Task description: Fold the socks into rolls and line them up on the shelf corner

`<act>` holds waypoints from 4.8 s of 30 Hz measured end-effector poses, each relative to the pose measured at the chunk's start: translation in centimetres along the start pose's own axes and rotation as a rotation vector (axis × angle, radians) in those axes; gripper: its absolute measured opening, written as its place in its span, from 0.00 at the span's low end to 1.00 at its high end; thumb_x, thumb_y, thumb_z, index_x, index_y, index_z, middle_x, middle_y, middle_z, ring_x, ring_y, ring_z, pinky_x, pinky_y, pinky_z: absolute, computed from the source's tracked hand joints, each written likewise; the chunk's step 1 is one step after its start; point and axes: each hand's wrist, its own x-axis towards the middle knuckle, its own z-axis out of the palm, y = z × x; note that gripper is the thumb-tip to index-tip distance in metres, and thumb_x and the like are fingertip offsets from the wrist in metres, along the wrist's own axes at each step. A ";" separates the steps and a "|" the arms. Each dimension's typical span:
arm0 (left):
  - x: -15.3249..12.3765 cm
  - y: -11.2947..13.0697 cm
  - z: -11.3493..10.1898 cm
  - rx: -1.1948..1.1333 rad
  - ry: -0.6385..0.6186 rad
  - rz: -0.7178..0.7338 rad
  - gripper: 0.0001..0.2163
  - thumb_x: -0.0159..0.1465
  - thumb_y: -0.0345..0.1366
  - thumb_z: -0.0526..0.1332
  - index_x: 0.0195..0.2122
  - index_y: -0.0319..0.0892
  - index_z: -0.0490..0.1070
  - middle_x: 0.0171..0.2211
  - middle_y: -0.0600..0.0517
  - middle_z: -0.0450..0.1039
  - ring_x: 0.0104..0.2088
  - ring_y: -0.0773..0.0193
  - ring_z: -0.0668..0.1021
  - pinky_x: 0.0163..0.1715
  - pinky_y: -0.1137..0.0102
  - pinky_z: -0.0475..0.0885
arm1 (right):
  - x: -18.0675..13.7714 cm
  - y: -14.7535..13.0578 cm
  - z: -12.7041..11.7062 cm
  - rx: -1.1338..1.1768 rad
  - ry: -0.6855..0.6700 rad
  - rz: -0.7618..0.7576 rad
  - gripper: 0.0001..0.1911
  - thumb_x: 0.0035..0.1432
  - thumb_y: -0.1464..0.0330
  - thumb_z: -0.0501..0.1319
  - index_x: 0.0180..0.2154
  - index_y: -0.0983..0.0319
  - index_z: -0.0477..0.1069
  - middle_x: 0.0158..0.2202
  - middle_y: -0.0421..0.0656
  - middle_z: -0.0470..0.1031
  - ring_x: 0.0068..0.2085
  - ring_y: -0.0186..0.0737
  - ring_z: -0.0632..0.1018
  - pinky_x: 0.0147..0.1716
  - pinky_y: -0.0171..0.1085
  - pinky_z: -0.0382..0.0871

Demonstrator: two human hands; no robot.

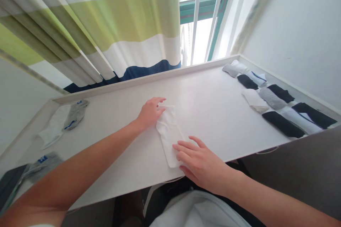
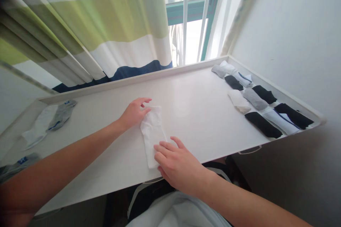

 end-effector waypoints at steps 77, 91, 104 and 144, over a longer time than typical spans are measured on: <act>-6.0 -39.2 -24.0 0.443 0.085 -0.747 0.20 0.67 0.36 0.64 0.60 0.43 0.75 0.62 0.38 0.73 0.61 0.48 0.76 0.62 0.59 0.67 | 47.0 -14.8 15.8 -0.201 -0.103 -0.585 0.16 0.70 0.76 0.51 0.47 0.63 0.77 0.49 0.53 0.79 0.54 0.54 0.73 0.49 0.51 0.59; -5.9 -33.5 -26.9 0.256 0.113 -0.738 0.06 0.54 0.35 0.71 0.27 0.42 0.75 0.29 0.50 0.78 0.41 0.54 0.80 0.43 0.67 0.72 | 42.2 -13.0 11.0 -0.065 0.036 -0.593 0.11 0.70 0.74 0.52 0.46 0.63 0.73 0.48 0.49 0.81 0.51 0.49 0.74 0.50 0.48 0.55; -5.3 -18.0 -22.8 -0.511 -0.088 -0.496 0.18 0.48 0.33 0.76 0.36 0.43 0.70 0.33 0.53 0.75 0.32 0.62 0.78 0.36 0.65 0.74 | 25.7 -7.3 -0.6 0.179 0.343 -0.719 0.13 0.67 0.76 0.56 0.49 0.58 0.71 0.55 0.48 0.81 0.58 0.46 0.79 0.58 0.50 0.64; 0.7 2.5 -15.4 -0.889 -0.051 -0.004 0.15 0.55 0.34 0.75 0.43 0.43 0.77 0.39 0.52 0.76 0.38 0.67 0.78 0.40 0.70 0.71 | 4.3 -1.2 -4.8 -0.085 0.456 -0.555 0.11 0.66 0.78 0.57 0.47 0.60 0.68 0.57 0.47 0.81 0.62 0.43 0.77 0.64 0.48 0.62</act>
